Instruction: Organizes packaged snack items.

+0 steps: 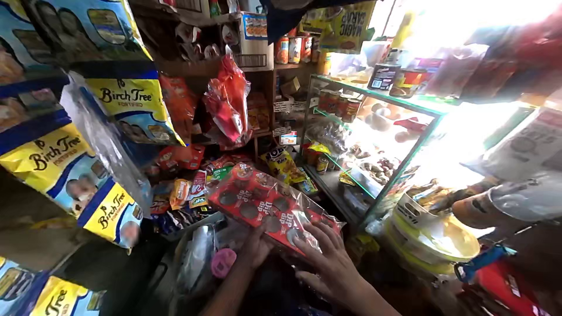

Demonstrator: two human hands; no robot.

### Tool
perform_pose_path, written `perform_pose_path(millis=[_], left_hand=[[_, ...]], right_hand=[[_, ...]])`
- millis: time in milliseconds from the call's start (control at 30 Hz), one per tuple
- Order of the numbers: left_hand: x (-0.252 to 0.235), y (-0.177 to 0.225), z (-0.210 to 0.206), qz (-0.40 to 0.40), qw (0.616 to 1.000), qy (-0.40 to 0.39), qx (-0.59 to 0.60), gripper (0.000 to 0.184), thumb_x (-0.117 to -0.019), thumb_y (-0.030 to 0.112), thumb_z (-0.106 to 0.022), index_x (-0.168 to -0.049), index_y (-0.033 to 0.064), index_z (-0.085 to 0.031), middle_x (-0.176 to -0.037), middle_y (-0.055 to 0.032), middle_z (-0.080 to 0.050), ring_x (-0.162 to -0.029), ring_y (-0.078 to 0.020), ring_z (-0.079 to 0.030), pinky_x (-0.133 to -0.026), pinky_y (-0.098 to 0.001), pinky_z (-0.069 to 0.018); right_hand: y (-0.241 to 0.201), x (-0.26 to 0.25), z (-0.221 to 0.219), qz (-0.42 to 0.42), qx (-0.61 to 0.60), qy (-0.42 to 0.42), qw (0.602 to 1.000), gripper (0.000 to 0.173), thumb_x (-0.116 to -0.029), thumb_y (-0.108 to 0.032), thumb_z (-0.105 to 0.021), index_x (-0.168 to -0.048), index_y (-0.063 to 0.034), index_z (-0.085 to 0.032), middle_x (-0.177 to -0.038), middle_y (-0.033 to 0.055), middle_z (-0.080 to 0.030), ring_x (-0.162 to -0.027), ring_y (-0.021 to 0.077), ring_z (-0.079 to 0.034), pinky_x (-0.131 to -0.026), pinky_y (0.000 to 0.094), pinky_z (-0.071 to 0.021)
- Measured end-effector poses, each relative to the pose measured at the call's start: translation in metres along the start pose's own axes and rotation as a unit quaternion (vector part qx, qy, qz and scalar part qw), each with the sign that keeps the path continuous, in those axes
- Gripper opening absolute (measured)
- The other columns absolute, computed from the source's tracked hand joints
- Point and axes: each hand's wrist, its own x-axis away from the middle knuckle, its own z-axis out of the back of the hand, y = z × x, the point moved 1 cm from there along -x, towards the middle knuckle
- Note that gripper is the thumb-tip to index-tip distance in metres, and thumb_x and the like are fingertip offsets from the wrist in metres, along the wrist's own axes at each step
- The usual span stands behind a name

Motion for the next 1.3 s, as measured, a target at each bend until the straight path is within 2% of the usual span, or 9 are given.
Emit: perform_pose_path(millis=[133,233,400,600,700,867,1100,1200,1300], left_hand=[[0.000,-0.013,0.000,-0.018,0.999,-0.002,-0.027,0.031,-0.1112,0.020,-0.032,-0.132,0.0038,-0.048,-0.106,-0.0066,-0.070,-0.095,-0.0157,-0.071,-0.085,-0.0355,-0.0601],[0.009,-0.020,-0.008,-0.028,0.998,0.023,-0.042,0.026,-0.1104,0.016,-0.036,-0.131,0.0035,-0.045,-0.101,-0.0046,-0.069,-0.089,-0.0125,-0.070,-0.081,-0.0317,-0.0599],[0.016,-0.020,0.001,0.000,0.997,-0.009,-0.078,0.028,-0.1096,0.014,-0.038,-0.133,0.0016,-0.043,-0.104,-0.0078,-0.071,-0.090,-0.0166,-0.072,-0.080,-0.0348,-0.0617],[0.025,-0.012,0.013,0.063,0.989,-0.041,-0.131,0.019,-0.1062,0.007,-0.040,-0.121,0.0037,-0.051,-0.092,-0.0015,-0.072,-0.082,-0.0110,-0.072,-0.077,-0.0298,-0.0606],[0.023,-0.012,0.017,0.087,0.987,-0.066,-0.114,0.021,-0.1060,0.006,-0.036,-0.119,0.0064,-0.052,-0.092,0.0004,-0.072,-0.083,-0.0096,-0.072,-0.079,-0.0284,-0.0600],[0.004,-0.011,0.025,0.082,0.987,-0.109,-0.089,0.029,-0.1056,0.012,-0.029,-0.116,0.0108,-0.057,-0.094,0.0016,-0.074,-0.087,-0.0082,-0.072,-0.080,-0.0275,-0.0595],[-0.031,0.015,0.021,0.027,0.989,-0.114,-0.093,0.040,-0.1105,0.028,-0.021,-0.121,0.0120,-0.056,-0.099,0.0024,-0.073,-0.092,-0.0064,-0.070,-0.083,-0.0276,-0.0588],[-0.044,0.028,0.004,0.036,0.985,-0.138,-0.102,0.063,-0.1066,0.057,-0.016,-0.131,0.0134,-0.053,-0.105,-0.0025,-0.073,-0.097,-0.0124,-0.071,-0.083,-0.0331,-0.0609],[-0.046,0.031,-0.021,0.023,0.989,-0.125,-0.079,0.069,-0.1048,0.061,-0.010,-0.138,0.0141,-0.049,-0.111,-0.0053,-0.072,-0.101,-0.0154,-0.071,-0.084,-0.0362,-0.0613]], right_hand=[[0.009,-0.023,-0.028,-0.026,0.004,-0.029,0.999,0.063,-0.0830,-0.045,-0.077,-0.138,-0.0174,-0.064,-0.141,0.0265,-0.057,-0.134,0.0496,-0.050,-0.105,0.0667,-0.0430],[0.012,-0.037,-0.040,-0.058,0.015,-0.022,0.998,0.061,-0.0903,-0.051,-0.066,-0.140,-0.0153,-0.062,-0.141,0.0283,-0.056,-0.134,0.0507,-0.050,-0.105,0.0689,-0.0420],[0.040,-0.046,-0.039,-0.175,-0.024,-0.062,0.982,0.074,-0.0837,-0.042,-0.077,-0.146,-0.0081,-0.056,-0.147,0.0317,-0.049,-0.139,0.0542,-0.042,-0.109,0.0738,-0.0319],[0.086,-0.044,-0.032,-0.301,-0.300,-0.227,0.876,0.097,-0.0850,-0.022,-0.080,-0.162,-0.0086,-0.024,-0.149,0.0261,-0.048,-0.124,0.0307,-0.061,-0.103,0.0443,-0.0517],[0.089,-0.044,-0.026,-0.311,-0.391,-0.218,0.839,0.089,-0.0890,-0.012,-0.072,-0.162,-0.0056,-0.022,-0.147,0.0208,-0.053,-0.117,0.0174,-0.066,-0.096,0.0328,-0.0563],[0.089,-0.037,-0.012,-0.322,-0.477,-0.193,0.795,0.075,-0.0903,-0.019,-0.067,-0.153,0.0020,-0.032,-0.126,0.0061,-0.065,-0.104,0.0006,-0.065,-0.093,0.0211,-0.0550],[0.082,-0.011,-0.015,-0.351,-0.562,-0.143,0.735,0.082,-0.0888,-0.020,-0.069,-0.156,-0.0039,-0.025,-0.125,0.0031,-0.067,-0.106,0.0072,-0.068,-0.094,0.0286,-0.0584],[0.063,-0.004,-0.021,-0.370,-0.589,-0.028,0.718,0.070,-0.0918,-0.007,-0.064,-0.154,-0.0012,-0.032,-0.124,0.0084,-0.069,-0.104,0.0140,-0.071,-0.092,0.0334,-0.0606],[0.052,-0.001,-0.019,-0.384,-0.561,0.053,0.732,0.064,-0.0926,-0.004,-0.057,-0.153,-0.0004,-0.036,-0.124,0.0061,-0.068,-0.102,0.0091,-0.069,-0.089,0.0283,-0.0597]])
